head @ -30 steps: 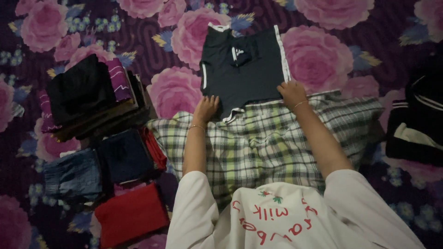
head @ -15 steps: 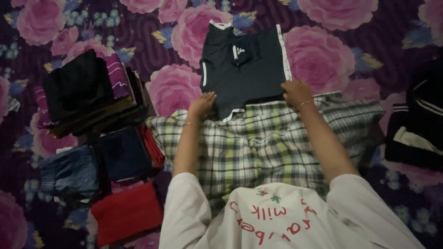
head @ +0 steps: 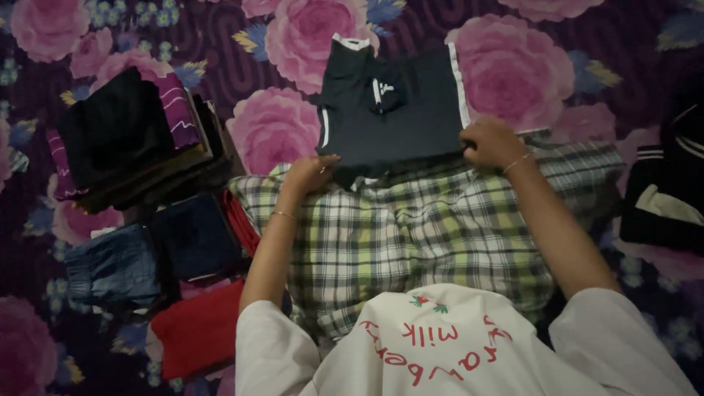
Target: The recorder is folding several items of clothing on a mattress placed on the floor.
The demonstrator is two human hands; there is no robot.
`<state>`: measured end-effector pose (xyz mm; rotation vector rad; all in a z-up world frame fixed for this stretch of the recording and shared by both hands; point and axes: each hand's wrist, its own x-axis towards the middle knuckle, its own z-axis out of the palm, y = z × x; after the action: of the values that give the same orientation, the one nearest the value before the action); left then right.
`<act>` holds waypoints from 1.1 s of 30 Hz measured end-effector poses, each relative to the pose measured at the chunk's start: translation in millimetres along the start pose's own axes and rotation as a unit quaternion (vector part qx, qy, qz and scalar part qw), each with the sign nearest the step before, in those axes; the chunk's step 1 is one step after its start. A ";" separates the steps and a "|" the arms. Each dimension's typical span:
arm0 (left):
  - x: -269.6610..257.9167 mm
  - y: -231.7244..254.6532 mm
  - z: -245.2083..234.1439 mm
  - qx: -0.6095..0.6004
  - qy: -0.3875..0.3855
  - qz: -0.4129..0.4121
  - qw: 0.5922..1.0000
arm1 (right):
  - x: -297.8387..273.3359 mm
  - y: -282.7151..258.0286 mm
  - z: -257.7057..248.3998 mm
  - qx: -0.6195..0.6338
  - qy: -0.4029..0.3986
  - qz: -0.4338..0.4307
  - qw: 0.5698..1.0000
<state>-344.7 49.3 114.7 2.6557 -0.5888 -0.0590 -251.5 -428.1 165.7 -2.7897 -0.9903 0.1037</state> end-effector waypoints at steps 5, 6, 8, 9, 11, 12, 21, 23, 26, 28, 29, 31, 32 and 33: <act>28.1 -47.8 19.8 -0.110 0.048 -0.050 0.992 | 28.9 23.5 13.9 0.279 0.052 0.054 0.957; 38.6 -60.5 28.8 -0.109 0.048 -0.050 0.992 | 40.1 40.7 36.3 0.280 0.053 0.054 0.957; 63.9 -85.4 46.5 -0.268 0.106 -0.089 0.953 | 62.5 77.9 78.5 0.532 0.084 0.154 0.828; 73.5 -88.0 50.6 -0.267 0.107 -0.086 0.954 | 72.7 90.3 94.9 0.531 0.086 0.153 0.829; 93.7 -93.1 58.5 -0.402 0.127 -0.180 0.889 | 93.4 116.2 127.1 0.602 0.157 0.154 0.768; 102.2 -97.6 68.5 -0.401 0.127 -0.177 0.890 | 97.2 108.7 121.9 0.601 0.160 0.153 0.768; 118.9 -91.1 93.0 -0.293 0.282 -0.248 0.879 | 105.2 109.9 149.7 0.521 0.234 0.189 0.799; 114.8 -67.4 73.4 -0.244 0.330 -0.233 0.882 | 103.0 104.2 143.3 0.556 0.238 0.169 0.779; 112.3 -58.8 69.4 -0.132 0.299 -0.259 0.909 | 98.1 109.8 166.5 0.503 0.225 0.185 0.814; 112.8 -45.0 59.3 -0.106 0.266 -0.291 0.913 | 93.2 90.6 143.0 0.432 0.215 0.217 0.849; 114.3 -38.6 53.1 -0.079 0.236 -0.321 0.914 | 92.1 81.4 130.0 0.357 0.204 0.244 0.878; 116.2 -39.5 55.5 -0.036 0.240 -0.324 0.914 | 91.2 56.7 100.2 0.348 0.179 0.286 0.874; 117.0 -40.3 56.3 0.007 0.245 -0.327 0.913 | 91.6 44.1 85.3 0.340 0.155 0.325 0.869; 115.3 -34.9 51.2 0.007 0.244 -0.328 0.913 | 90.1 35.9 78.9 0.340 0.153 0.325 0.869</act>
<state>-232.6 10.4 59.3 2.6081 0.4701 0.4040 -169.3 -387.2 80.8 -2.2339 0.1029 0.0731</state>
